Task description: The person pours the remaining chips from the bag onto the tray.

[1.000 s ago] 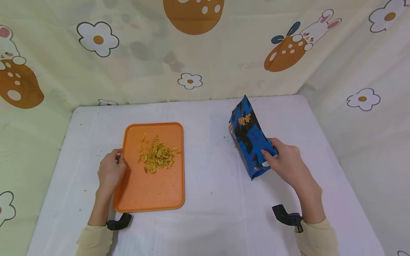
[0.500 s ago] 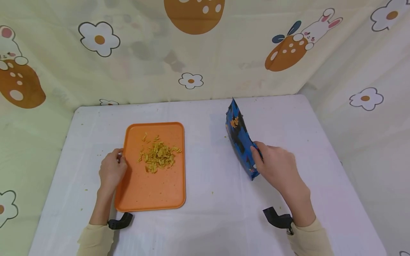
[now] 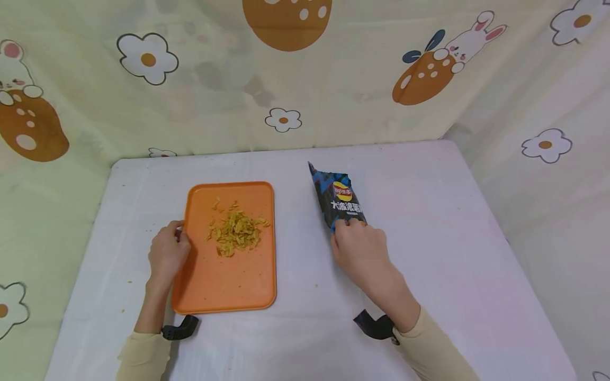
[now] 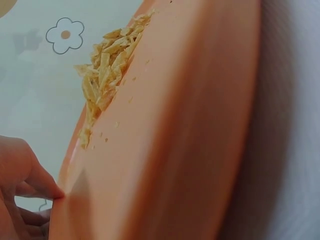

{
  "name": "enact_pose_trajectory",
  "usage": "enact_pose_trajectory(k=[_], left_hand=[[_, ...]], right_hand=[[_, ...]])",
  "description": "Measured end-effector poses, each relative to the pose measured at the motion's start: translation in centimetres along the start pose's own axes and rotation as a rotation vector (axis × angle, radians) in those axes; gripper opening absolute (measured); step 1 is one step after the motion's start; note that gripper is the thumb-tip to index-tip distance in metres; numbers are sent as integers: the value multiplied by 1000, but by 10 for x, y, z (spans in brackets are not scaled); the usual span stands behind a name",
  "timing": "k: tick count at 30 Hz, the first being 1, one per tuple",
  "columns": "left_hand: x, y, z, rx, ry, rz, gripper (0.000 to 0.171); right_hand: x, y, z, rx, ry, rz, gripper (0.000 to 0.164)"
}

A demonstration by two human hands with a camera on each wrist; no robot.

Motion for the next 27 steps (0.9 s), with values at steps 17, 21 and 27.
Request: enact_pose_trajectory(k=[17, 21, 27], left_hand=[[-1, -2, 0, 5, 19, 17, 42], [-1, -2, 0, 5, 19, 14, 42], [0, -1, 1, 13, 2, 21, 42]], right_hand=[[13, 69, -77, -118, 81, -71, 32], [11, 76, -98, -150, -5, -49, 32], [8, 82, -117, -164, -110, -13, 27]])
Point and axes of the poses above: each hand's wrist, its own x-axis towards the middle knuckle, its own z-axis out of the back of the hand, y = z × x, the point moved 3 cm from there along x, towards the middle knuckle, and after that the axes turned 4 degrees about z, right-handed, at the moved point
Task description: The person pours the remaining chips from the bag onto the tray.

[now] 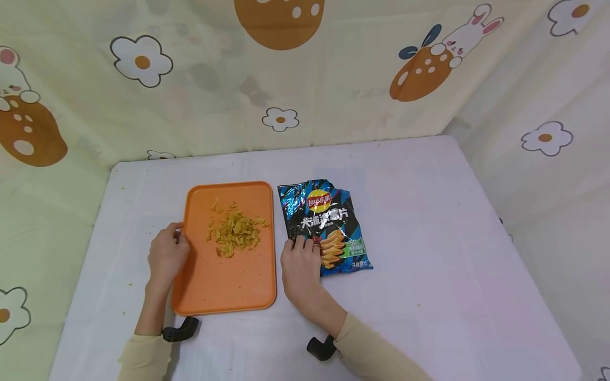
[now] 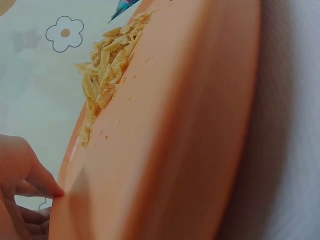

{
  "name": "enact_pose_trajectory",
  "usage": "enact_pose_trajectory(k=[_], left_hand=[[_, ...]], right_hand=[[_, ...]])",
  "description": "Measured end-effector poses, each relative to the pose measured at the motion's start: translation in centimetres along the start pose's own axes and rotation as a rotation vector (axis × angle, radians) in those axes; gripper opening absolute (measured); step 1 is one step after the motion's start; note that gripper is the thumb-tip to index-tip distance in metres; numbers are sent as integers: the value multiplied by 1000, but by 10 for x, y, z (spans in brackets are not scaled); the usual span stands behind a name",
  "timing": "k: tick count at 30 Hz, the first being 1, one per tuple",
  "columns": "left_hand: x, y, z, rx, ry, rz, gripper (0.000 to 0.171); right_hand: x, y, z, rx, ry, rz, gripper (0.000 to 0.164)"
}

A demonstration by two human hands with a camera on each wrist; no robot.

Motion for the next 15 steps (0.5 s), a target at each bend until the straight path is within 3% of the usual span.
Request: enact_pose_trajectory(k=[9, 15], left_hand=[[0, 2, 4, -2, -5, -3, 42], [2, 4, 6, -10, 31, -42, 42]], right_hand=[[-6, 0, -8, 105, -15, -31, 25], [-8, -12, -7, 345, -161, -42, 13]])
Point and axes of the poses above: each hand's wrist, its own x-axis towards the middle knuckle, its own z-axis out of the back of the hand, y = z × x, the point moved 3 cm from there along x, towards the middle knuckle, and after that the axes turned 4 degrees about z, right-handed, at the moved point
